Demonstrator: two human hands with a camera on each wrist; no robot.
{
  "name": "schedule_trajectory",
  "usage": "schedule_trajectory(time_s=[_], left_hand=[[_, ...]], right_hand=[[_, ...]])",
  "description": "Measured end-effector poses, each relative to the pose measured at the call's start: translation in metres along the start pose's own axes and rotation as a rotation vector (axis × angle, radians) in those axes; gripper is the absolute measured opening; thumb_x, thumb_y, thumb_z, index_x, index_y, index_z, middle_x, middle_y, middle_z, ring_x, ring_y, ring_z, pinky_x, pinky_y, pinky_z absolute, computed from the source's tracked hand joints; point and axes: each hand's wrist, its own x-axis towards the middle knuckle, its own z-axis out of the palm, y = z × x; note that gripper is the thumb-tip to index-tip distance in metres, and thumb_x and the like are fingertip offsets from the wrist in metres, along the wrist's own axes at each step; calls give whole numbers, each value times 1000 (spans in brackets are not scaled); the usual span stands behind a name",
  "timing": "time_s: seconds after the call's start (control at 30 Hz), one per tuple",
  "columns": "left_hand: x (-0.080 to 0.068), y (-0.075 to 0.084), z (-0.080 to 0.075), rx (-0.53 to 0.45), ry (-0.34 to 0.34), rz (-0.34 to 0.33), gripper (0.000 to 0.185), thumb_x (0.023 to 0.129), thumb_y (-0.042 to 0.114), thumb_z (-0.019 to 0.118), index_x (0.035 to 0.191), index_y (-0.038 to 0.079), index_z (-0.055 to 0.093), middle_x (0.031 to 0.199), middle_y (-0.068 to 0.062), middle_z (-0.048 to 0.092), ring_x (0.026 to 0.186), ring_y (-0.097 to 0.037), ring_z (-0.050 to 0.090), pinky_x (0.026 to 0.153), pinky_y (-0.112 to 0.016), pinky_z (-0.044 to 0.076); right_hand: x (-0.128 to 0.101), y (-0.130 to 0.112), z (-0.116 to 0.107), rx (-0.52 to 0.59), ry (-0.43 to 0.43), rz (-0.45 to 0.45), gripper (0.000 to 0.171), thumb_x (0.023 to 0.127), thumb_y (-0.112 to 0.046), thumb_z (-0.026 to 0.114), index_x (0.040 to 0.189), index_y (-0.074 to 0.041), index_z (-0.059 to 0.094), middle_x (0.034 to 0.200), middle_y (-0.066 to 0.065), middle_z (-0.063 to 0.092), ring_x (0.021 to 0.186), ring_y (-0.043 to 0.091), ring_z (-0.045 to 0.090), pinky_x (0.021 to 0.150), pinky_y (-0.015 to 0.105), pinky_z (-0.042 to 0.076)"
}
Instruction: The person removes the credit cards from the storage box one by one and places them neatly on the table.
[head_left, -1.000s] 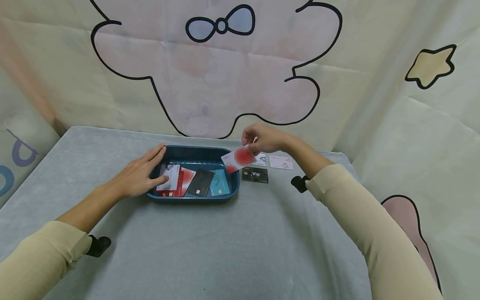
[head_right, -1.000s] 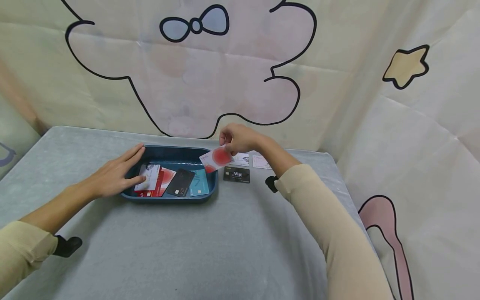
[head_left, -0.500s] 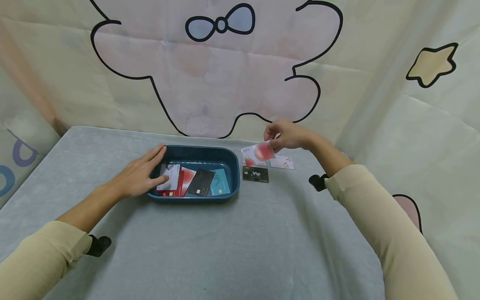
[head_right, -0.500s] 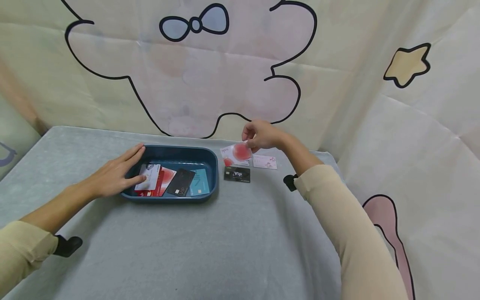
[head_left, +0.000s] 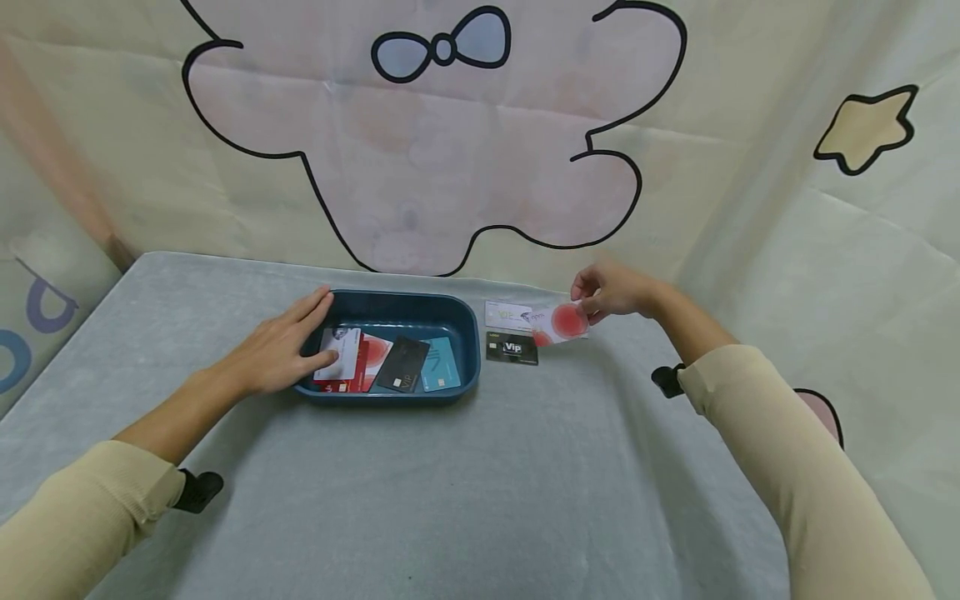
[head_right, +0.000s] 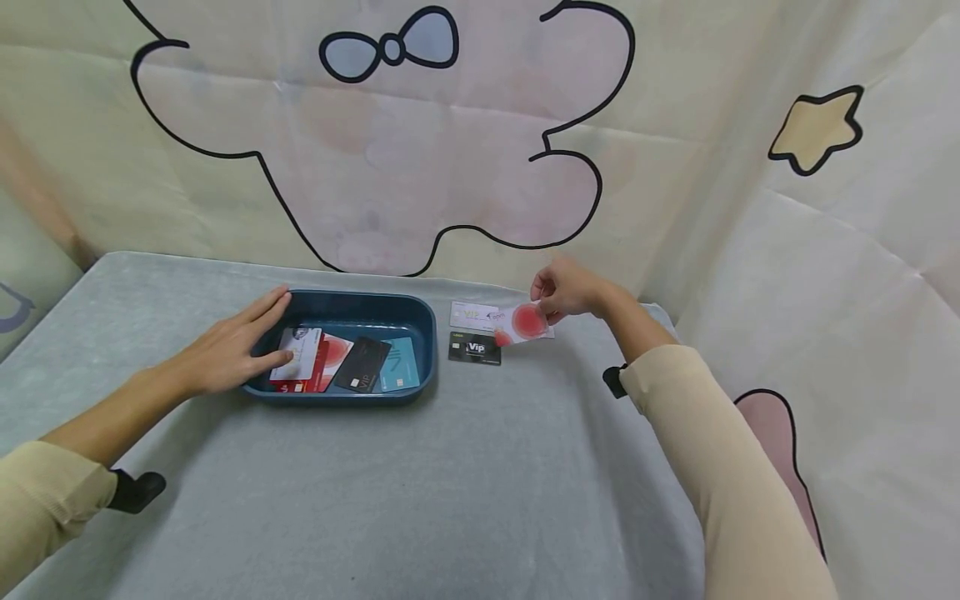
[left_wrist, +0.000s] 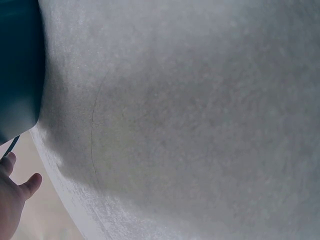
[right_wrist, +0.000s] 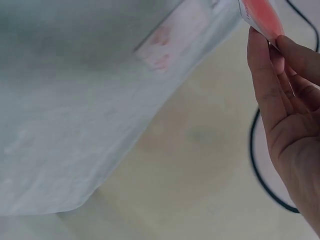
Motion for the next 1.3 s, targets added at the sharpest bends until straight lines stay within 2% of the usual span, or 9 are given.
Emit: schedule_trajectory(time_s=[0.2,0.4,0.57,0.8,1.3], left_hand=[[0,-1,1,3,6,4,90,94,44,60,158,0,13,166,-18,9,148,-43,18,109,-70,24],[-1,-2,1,-5,12,12,90,94,45,60,158,0,14,166,-18,10,148,-42,20,110,-68,24],[-2,-2,0,-3,8,8,90,95,44,59,158,0,13,166,-18,9,148,-42,19,110,-68,24],[-2,-2,-1,2,7,10,90,95,44,59,158,0,13,166,-18,9,148,-42,19,110,-68,25],[0,-1,-1,0,9,20,89,95,44,59,158,0,13,166,-17,8,148,-41,19,110,-68,25]], right_hand=[[2,26,7,1,-28,31,13,93,-2,66,102,5,59,95,17,60,90,28,60,80,36,60],[3,44,16,14,-40,77,15,93,-5,67,102,5,60,102,18,60,92,28,60,80,36,59],[4,51,22,20,-24,86,15,94,-4,66,102,6,59,102,19,61,86,26,62,79,37,60],[10,61,34,5,-34,113,13,94,-2,63,102,7,57,93,17,59,76,21,62,74,33,60],[15,68,44,-61,-20,135,10,93,-1,62,99,6,58,91,16,63,73,20,63,69,32,60]])
